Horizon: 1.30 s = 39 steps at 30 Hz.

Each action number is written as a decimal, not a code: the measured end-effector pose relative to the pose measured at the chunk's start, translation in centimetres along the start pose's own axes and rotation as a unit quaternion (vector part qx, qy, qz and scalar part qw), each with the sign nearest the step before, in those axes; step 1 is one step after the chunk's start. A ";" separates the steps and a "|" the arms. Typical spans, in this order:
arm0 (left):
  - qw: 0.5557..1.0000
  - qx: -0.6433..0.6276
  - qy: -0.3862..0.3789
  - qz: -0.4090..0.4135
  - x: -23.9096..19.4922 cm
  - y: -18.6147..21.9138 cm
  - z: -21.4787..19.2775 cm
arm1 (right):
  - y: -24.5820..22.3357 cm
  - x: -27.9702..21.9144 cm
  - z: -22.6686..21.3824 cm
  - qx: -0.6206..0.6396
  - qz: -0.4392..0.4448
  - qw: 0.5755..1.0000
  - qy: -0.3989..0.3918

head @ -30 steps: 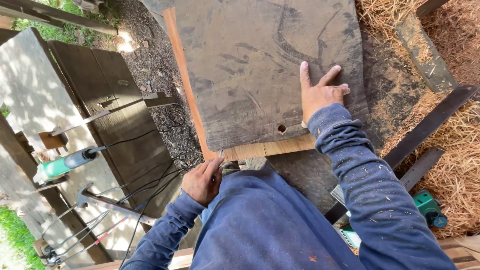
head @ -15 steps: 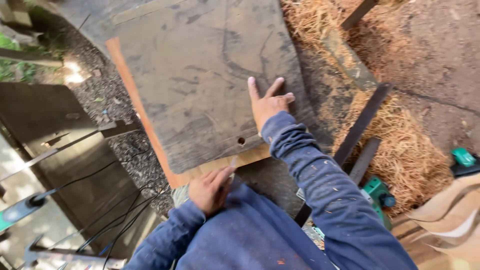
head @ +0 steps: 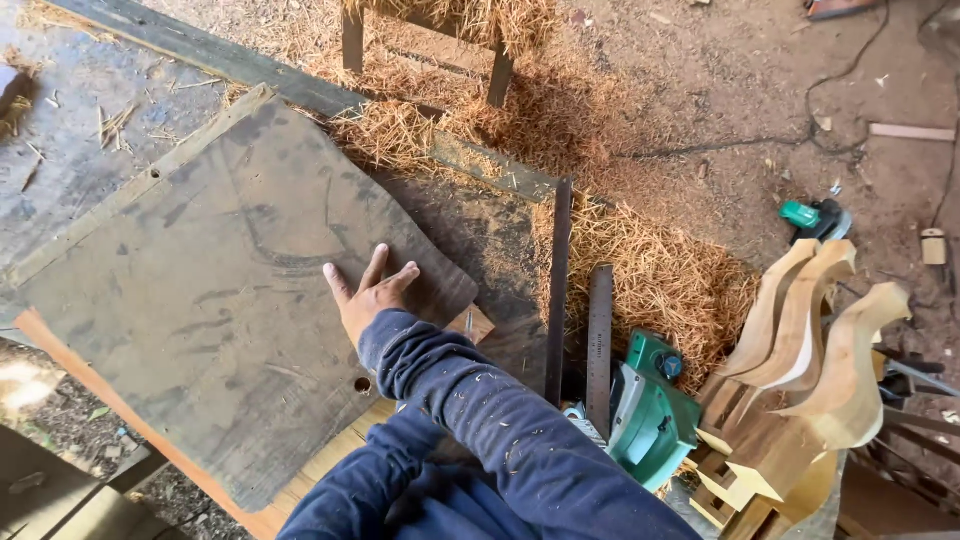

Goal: The person marks a large wooden board using a pencil and a smaller wooden piece as a straightedge guide. They align the guide along the board's edge and draw a line, then reposition the guide to mark another section of the board.

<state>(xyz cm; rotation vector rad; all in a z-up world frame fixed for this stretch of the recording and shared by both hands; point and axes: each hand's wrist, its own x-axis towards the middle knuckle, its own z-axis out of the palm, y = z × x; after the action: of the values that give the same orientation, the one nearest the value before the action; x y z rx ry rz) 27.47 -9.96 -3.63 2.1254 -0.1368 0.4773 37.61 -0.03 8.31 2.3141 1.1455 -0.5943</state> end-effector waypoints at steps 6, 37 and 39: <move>0.998 0.050 0.001 0.026 3.1 -3.2 2.8 | 0.5 0.4 0.2 -0.041 -0.032 0.998 0.027; 0.922 0.214 -0.043 -0.321 -17.1 12.8 -23.8 | 0.9 -1.6 -3.0 -0.024 -0.039 0.997 -0.056; 0.917 0.212 -0.037 -0.336 -18.0 13.2 -24.2 | 0.9 -1.8 -3.5 -0.028 -0.036 0.996 -0.076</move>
<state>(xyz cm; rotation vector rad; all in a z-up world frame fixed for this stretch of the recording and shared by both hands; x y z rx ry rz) 0.46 0.92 11.72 2.4278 0.6995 0.0079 37.87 0.49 12.33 2.1492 1.1624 -0.7413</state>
